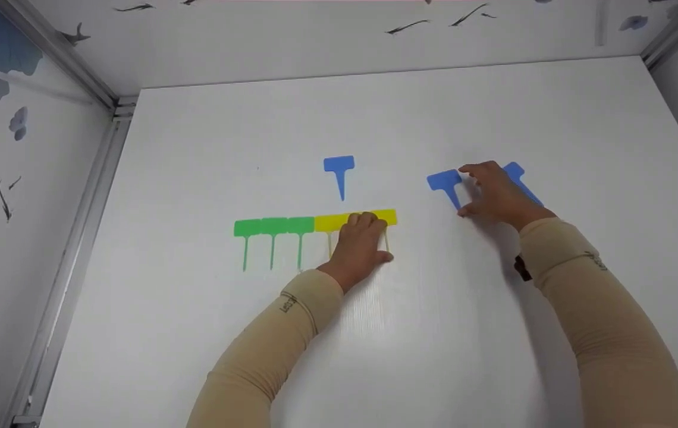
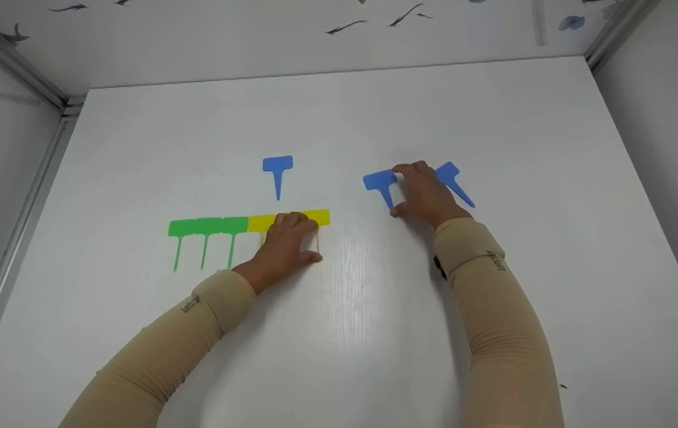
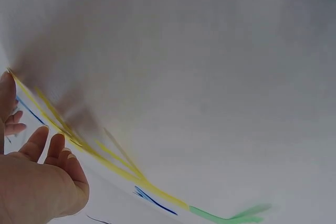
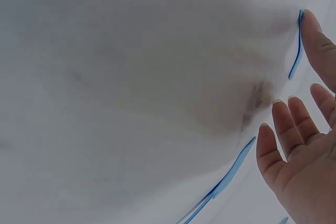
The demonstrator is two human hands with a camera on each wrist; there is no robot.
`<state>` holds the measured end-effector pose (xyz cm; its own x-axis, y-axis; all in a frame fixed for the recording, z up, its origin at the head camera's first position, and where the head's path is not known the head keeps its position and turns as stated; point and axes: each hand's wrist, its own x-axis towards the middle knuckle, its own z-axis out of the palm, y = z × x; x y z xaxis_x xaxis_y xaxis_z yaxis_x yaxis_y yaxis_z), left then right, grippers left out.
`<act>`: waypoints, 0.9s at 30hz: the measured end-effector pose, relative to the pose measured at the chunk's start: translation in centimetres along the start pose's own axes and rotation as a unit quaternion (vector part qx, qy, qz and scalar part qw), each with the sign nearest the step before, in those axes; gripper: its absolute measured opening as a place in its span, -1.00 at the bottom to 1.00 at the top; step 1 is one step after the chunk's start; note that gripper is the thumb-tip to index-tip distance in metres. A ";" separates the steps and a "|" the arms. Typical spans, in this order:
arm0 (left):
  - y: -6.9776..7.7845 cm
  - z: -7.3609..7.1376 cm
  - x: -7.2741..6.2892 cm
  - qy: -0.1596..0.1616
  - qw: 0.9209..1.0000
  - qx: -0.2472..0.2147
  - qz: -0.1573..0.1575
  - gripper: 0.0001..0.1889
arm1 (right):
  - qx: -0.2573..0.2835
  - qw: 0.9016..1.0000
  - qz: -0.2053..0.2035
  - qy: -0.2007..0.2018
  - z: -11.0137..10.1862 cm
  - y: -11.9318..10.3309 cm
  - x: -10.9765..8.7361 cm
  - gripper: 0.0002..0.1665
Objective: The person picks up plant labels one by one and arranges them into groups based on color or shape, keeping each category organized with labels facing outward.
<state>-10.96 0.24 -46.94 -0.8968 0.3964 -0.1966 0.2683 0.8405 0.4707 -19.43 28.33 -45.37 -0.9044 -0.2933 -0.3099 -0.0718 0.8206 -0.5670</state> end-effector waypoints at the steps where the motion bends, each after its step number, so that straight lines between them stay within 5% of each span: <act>1: 0.0 0.0 0.0 0.001 1.000 0.004 0.000 -0.37 | 0.000 1.000 0.002 -0.002 0.0 -0.1 0.0 0.00; 27: 0.2 -0.2 0.3 -0.012 0.999 0.050 -0.001 -0.37 | -0.071 0.993 0.053 -0.083 -1.0 -2.1 1.7 0.10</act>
<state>-11.26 0.52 -46.74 -0.8895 0.4014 -0.2183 0.3002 0.8736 0.3829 -21.26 26.66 -43.95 -0.8296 -0.2692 -0.4892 -0.0500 0.9084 -0.4151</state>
